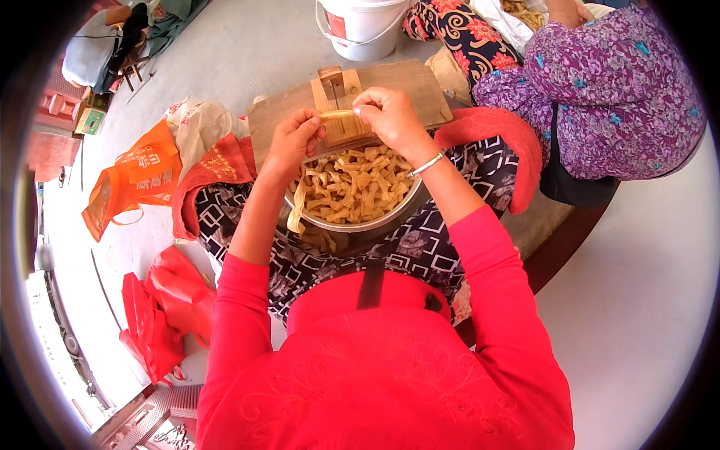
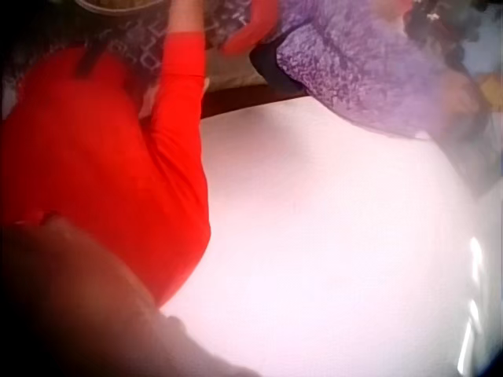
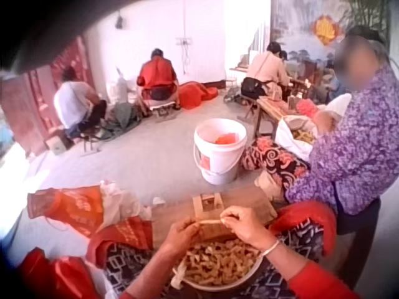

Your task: The person shapes strips of dough by placing them on a wooden board and using a wooden press to roll them before returning them to a bowl.

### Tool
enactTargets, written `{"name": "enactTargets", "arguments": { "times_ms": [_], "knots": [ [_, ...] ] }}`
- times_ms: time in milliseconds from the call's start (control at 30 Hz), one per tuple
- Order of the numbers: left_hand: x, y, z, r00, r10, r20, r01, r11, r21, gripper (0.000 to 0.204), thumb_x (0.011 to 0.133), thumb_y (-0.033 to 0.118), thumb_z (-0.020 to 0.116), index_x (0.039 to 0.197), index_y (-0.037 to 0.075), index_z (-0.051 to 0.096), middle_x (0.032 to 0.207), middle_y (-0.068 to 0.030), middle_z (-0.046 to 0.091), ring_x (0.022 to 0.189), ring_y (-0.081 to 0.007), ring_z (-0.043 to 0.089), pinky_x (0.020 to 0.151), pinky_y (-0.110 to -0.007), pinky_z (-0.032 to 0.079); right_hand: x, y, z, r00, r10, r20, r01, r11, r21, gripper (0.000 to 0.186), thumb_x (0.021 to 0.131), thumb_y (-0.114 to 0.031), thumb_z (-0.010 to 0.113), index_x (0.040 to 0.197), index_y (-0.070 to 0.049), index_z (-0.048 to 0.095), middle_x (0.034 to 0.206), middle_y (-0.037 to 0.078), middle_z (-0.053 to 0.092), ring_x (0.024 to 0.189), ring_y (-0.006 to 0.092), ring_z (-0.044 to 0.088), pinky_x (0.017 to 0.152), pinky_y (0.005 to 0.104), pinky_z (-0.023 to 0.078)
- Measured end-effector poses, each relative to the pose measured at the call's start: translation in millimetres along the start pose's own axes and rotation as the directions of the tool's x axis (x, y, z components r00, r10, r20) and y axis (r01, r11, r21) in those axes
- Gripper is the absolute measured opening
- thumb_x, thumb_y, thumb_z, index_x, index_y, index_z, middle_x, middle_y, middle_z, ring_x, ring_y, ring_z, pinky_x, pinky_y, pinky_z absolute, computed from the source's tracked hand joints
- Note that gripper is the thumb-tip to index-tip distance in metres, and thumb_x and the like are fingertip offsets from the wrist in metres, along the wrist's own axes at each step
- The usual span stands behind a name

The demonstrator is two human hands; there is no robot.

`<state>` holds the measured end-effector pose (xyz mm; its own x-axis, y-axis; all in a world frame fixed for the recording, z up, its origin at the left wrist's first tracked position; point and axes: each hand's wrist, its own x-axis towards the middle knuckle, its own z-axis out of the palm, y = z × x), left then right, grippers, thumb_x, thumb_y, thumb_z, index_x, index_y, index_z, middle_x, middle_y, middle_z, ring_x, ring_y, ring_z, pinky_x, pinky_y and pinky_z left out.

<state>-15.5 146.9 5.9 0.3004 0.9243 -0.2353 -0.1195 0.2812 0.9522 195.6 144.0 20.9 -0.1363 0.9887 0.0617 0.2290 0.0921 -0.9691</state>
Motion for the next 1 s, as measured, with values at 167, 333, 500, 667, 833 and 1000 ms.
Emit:
{"name": "enactTargets", "arguments": {
  "times_ms": [167,333,500,667,833,1000],
  "knots": [
    [19,-14,0,0.977,0.189,-0.095,-0.126,0.882,0.454,0.016,0.092,0.016,0.055,0.089,0.001,0.059,0.07,-0.0013,0.058,0.059,-0.0106,0.049,0.054,-0.025,0.041,1,9,11,0.986,-0.167,-0.03,0.151,0.946,-0.288,0.007,0.085,-0.008,0.062,0.087,-0.002,0.065,0.071,0.004,0.061,0.063,0.0163,0.056,0.059,0.0291,0.046],
    [21,-24,-7,0.882,0.449,-0.146,-0.052,0.399,0.915,0.016,0.09,0.013,0.057,0.084,-0.001,0.057,0.069,-0.0035,0.058,0.062,-0.0145,0.055,0.058,-0.029,0.044,-14,10,8,0.967,-0.252,0.041,0.232,0.798,-0.556,0.008,0.082,-0.012,0.063,0.086,-0.006,0.065,0.089,0.011,0.065,0.081,0.0323,0.061,0.071,0.039,0.049],
    [-18,-35,4,0.958,0.25,-0.138,-0.168,0.883,0.437,0.017,0.089,0.016,0.055,0.089,0.0,0.06,0.068,-0.0086,0.06,0.06,-0.0176,0.058,0.057,-0.032,0.047,-42,-20,26,0.822,-0.569,-0.026,0.418,0.634,-0.65,0.013,0.082,-0.017,0.066,0.09,-0.008,0.065,0.105,0.008,0.061,0.094,0.0281,0.058,0.077,0.0398,0.047],
    [-67,-22,61,0.989,-0.149,0.007,0.143,0.931,-0.335,0.017,0.096,0.021,0.053,0.095,0.004,0.057,0.063,-0.0018,0.051,0.049,-0.0104,0.046,0.043,-0.024,0.037,-60,-8,47,0.929,-0.356,-0.1,0.256,0.815,-0.52,0.016,0.085,-0.021,0.065,0.078,-0.008,0.059,0.072,0.011,0.061,0.066,0.0317,0.06,0.056,0.0406,0.047],
    [-101,-19,38,0.944,-0.285,0.166,0.308,0.942,-0.134,0.022,0.097,0.024,0.053,0.106,0.005,0.06,0.06,0.0008,0.045,0.051,-0.006,0.04,0.044,-0.02,0.032,-70,-13,16,0.961,-0.259,-0.1,0.162,0.817,-0.553,0.031,0.089,-0.027,0.061,0.067,-0.006,0.055,0.059,0.016,0.056,0.056,0.035,0.057,0.049,0.0408,0.044],
    [-98,-5,34,0.953,0.294,0.069,-0.292,0.842,0.453,0.027,0.095,0.022,0.057,0.087,-0.002,0.067,0.064,0.001,0.055,0.061,-0.0091,0.05,0.056,-0.026,0.042,-135,-40,31,0.886,0.118,0.449,-0.117,0.993,-0.028,0.023,0.091,-0.023,0.062,0.085,-0.002,0.069,0.061,0.005,0.062,0.055,0.0118,0.056,0.053,0.0268,0.044]
  ]
}}
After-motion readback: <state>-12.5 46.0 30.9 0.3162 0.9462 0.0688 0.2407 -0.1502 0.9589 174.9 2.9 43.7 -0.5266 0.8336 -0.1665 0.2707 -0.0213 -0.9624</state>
